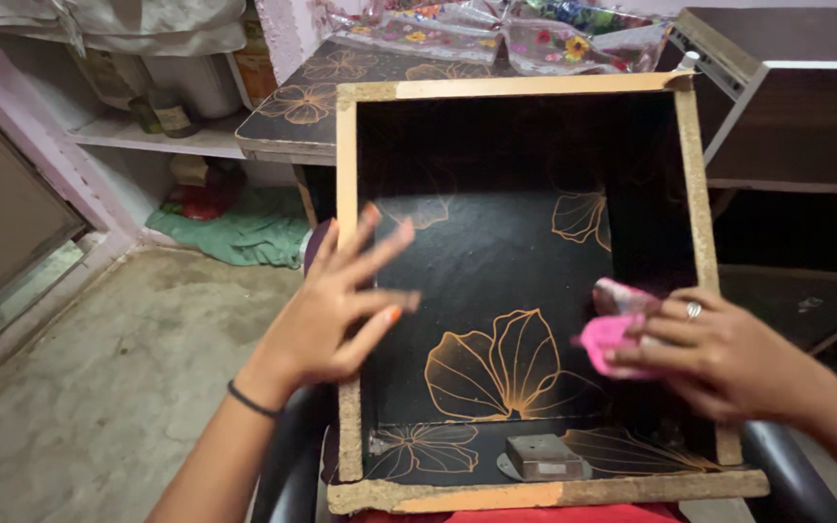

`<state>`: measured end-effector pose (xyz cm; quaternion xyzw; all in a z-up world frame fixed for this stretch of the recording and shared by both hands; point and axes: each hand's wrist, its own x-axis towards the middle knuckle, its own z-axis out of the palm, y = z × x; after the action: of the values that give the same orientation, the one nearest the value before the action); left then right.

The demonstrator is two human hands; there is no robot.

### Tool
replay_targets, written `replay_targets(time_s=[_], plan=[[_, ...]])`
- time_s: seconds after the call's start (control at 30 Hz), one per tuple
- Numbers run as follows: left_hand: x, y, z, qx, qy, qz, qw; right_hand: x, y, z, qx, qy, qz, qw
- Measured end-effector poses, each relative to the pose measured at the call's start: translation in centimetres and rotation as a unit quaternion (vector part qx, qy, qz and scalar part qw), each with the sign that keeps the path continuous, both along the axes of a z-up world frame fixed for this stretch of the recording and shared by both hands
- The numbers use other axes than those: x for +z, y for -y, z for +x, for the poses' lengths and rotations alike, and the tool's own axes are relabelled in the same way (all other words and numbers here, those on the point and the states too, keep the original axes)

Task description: The person cleans the interior and exterior of a black decorative box with a pink cloth. They then pick up a second, white-framed box, spray its interior with a cleaning solution, and wipe it down with the cloth.

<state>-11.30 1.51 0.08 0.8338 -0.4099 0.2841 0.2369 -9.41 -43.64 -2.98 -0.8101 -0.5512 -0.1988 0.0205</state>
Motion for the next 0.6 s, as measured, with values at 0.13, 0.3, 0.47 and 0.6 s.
replay_targets(time_s=[0.13, 0.3, 0.47, 0.6], plan=[[-0.9, -0.5, -1.0, -0.009, -0.035, 0.089, 0.995, -2.8, 3.1, 0.9, 0.004, -0.054, 0.006, 0.999], [-1.4, -0.5, -0.5, 0.008, -0.039, 0.042, 0.998, -4.4, 4.4, 1.7, -0.081, -0.104, 0.063, 0.989], [-0.9, 0.9, -1.9, 0.028, -0.047, -0.002, 0.998, -2.2, 0.8, -0.4, -0.156, -0.007, 0.152, 0.976], [-0.8, 2.6, -3.2, 0.119, -0.053, -0.022, 0.991, -0.7, -1.6, -1.4, -0.197, -0.015, 0.236, 0.951]])
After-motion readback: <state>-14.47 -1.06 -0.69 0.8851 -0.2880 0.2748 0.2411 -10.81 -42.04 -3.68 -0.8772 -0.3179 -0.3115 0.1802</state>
